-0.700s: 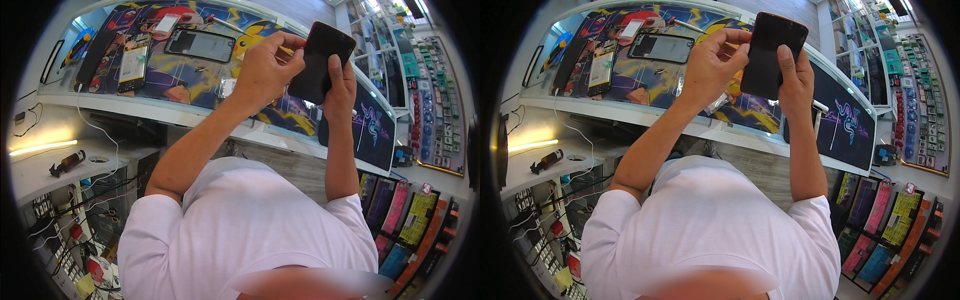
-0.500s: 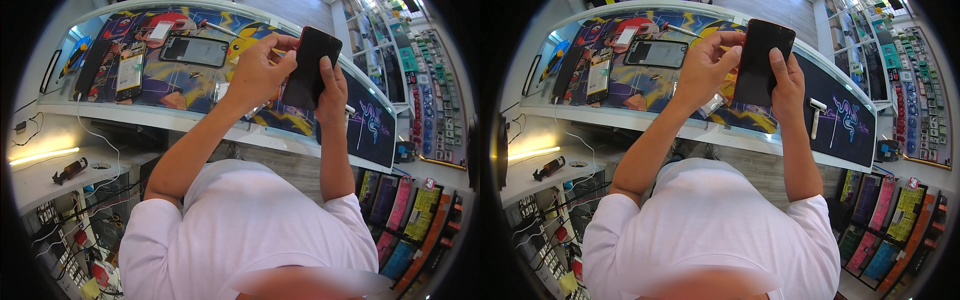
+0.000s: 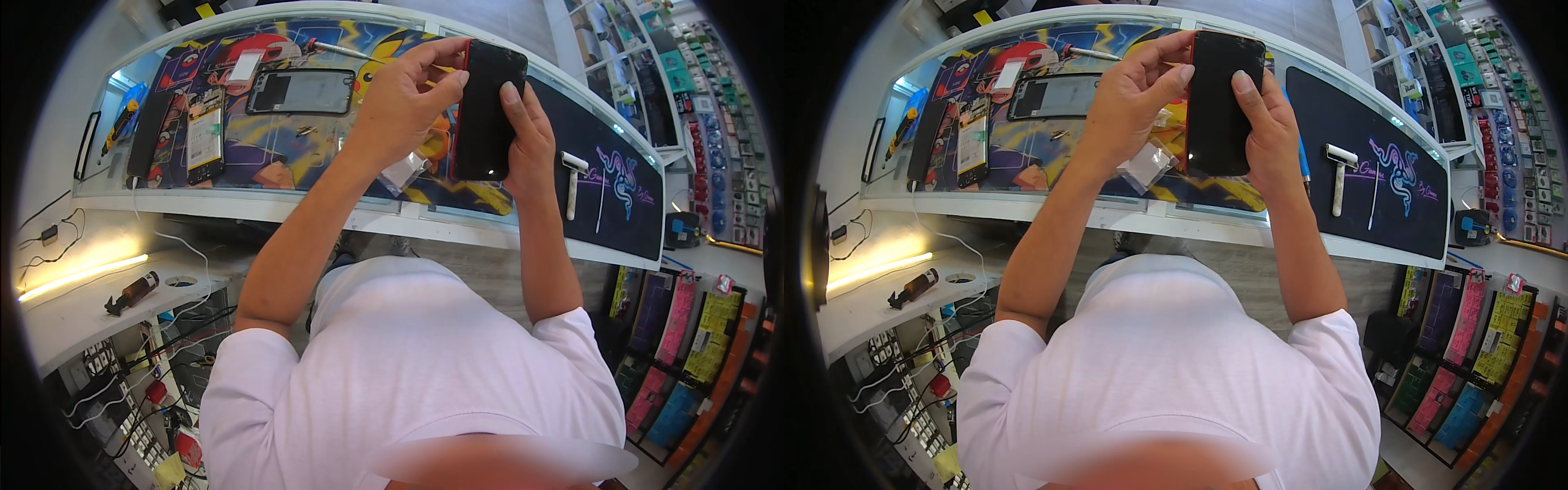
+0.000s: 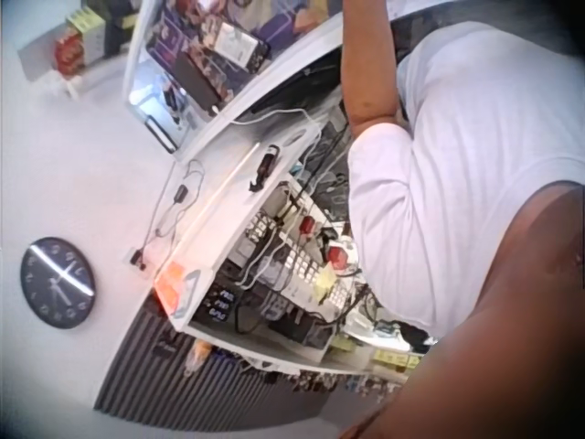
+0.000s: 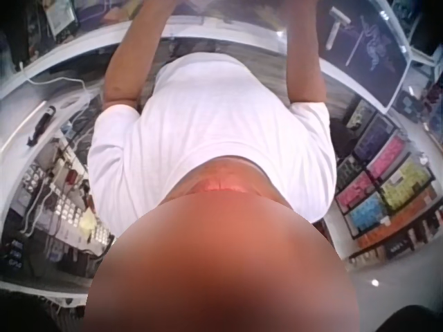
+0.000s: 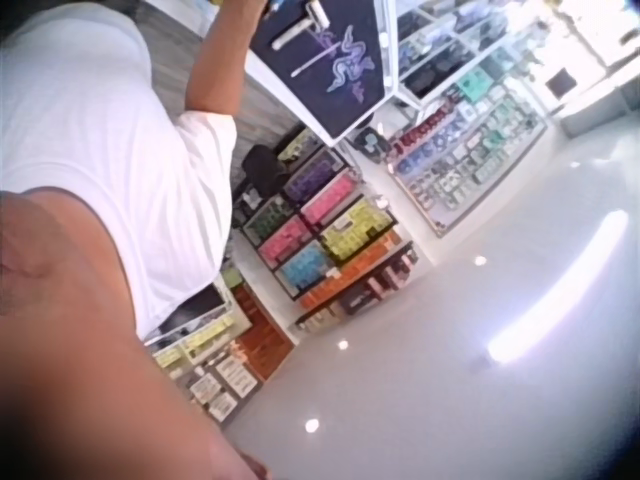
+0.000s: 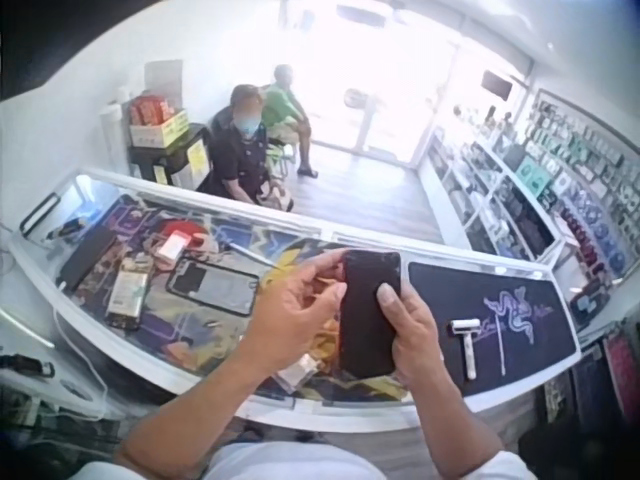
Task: The person removes a red phone case from a smartphone, then uses a small metal tool to pry open the phone's back cover. The person continues to separate the back cover from the phone body and sets the cover aside.
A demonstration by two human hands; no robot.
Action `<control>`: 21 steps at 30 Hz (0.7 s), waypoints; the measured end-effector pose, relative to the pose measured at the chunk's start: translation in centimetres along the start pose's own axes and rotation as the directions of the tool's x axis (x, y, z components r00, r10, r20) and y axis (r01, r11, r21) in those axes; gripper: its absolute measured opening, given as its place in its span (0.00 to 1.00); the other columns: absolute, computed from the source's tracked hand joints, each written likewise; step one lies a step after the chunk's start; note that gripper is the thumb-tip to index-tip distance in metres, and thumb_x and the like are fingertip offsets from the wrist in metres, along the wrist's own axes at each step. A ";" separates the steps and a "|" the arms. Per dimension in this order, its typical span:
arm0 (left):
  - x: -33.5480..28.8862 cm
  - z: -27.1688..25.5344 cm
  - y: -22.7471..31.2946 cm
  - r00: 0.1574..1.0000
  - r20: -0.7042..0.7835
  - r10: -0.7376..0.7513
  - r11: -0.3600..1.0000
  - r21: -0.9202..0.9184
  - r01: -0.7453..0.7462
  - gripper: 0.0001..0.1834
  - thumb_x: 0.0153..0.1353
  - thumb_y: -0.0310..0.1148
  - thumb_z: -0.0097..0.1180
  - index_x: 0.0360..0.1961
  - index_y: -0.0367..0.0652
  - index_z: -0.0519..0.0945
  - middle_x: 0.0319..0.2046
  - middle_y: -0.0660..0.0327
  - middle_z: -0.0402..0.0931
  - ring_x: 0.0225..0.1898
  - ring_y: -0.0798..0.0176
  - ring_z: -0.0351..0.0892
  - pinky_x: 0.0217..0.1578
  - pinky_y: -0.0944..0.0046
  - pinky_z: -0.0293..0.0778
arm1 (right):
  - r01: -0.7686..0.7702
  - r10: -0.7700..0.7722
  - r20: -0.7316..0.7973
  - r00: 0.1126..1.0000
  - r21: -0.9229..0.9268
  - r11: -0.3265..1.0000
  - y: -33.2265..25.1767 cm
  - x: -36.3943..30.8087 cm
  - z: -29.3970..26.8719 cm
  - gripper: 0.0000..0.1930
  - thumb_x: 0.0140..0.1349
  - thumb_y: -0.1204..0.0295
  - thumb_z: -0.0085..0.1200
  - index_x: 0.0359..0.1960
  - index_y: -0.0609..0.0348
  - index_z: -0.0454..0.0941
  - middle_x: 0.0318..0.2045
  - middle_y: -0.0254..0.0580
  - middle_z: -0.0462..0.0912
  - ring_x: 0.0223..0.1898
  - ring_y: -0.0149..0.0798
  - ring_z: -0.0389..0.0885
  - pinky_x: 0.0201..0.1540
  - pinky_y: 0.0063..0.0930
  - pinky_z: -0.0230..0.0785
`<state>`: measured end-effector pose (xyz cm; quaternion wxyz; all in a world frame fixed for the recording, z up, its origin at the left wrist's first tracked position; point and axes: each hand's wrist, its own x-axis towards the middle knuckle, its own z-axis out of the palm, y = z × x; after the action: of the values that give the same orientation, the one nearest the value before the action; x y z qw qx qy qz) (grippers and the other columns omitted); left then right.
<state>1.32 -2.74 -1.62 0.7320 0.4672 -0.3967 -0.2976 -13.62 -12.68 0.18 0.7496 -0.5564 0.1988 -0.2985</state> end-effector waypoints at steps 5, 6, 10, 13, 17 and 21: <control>0.1 0.3 0.0 1.000 0.013 -0.006 0.997 -0.080 0.008 0.24 0.71 0.30 0.58 0.67 0.36 0.75 0.50 0.61 0.80 0.45 0.72 0.80 0.51 0.71 0.79 | -0.015 0.014 0.011 1.000 0.060 0.998 0.1 0.1 -0.4 0.22 0.77 0.59 0.53 0.63 0.60 0.72 0.48 0.40 0.85 0.45 0.29 0.88 0.46 0.24 0.85; 0.1 0.2 0.1 1.000 0.020 -0.011 0.997 -0.071 0.012 0.24 0.71 0.30 0.57 0.67 0.37 0.75 0.50 0.61 0.80 0.45 0.72 0.81 0.51 0.71 0.79 | -0.013 0.011 0.030 0.999 0.076 0.997 0.2 0.1 -0.4 0.22 0.76 0.58 0.55 0.63 0.59 0.72 0.48 0.39 0.85 0.45 0.29 0.88 0.46 0.24 0.85; 0.4 0.3 0.1 0.999 0.037 0.005 0.997 -0.081 -0.002 0.24 0.71 0.30 0.57 0.67 0.38 0.75 0.52 0.60 0.79 0.46 0.72 0.81 0.51 0.71 0.79 | -0.013 0.011 0.022 1.000 0.051 0.999 0.3 0.2 -0.6 0.22 0.76 0.58 0.54 0.64 0.59 0.71 0.48 0.40 0.85 0.45 0.29 0.88 0.46 0.25 0.85; 0.6 0.2 0.0 0.999 0.038 0.011 0.998 -0.062 -0.009 0.24 0.71 0.30 0.56 0.67 0.39 0.76 0.53 0.60 0.79 0.46 0.72 0.81 0.50 0.71 0.80 | -0.005 0.003 0.041 0.999 0.040 0.999 0.4 0.3 -0.8 0.22 0.76 0.58 0.54 0.64 0.58 0.71 0.49 0.39 0.84 0.46 0.29 0.87 0.47 0.25 0.85; 1.0 0.1 0.1 0.999 0.038 0.012 1.000 -0.029 -0.011 0.21 0.71 0.29 0.56 0.64 0.40 0.78 0.53 0.60 0.79 0.44 0.71 0.82 0.45 0.70 0.82 | 0.014 -0.016 0.061 0.998 0.023 1.000 0.4 0.5 -1.1 0.22 0.77 0.58 0.54 0.64 0.58 0.70 0.49 0.39 0.84 0.46 0.27 0.86 0.47 0.24 0.84; 1.3 -0.3 0.5 0.999 0.040 -0.017 1.000 0.002 0.017 0.18 0.73 0.32 0.54 0.62 0.42 0.79 0.48 0.63 0.84 0.45 0.72 0.84 0.40 0.69 0.83 | 0.006 -0.003 0.069 0.998 -0.035 0.999 0.6 0.5 -1.1 0.22 0.77 0.58 0.53 0.64 0.57 0.70 0.50 0.39 0.84 0.47 0.27 0.86 0.47 0.24 0.84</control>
<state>2.23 -3.44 -0.84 0.7210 0.4650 -0.4075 -0.3129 -13.81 -13.67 -0.73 0.7455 -0.5798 0.1767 -0.2773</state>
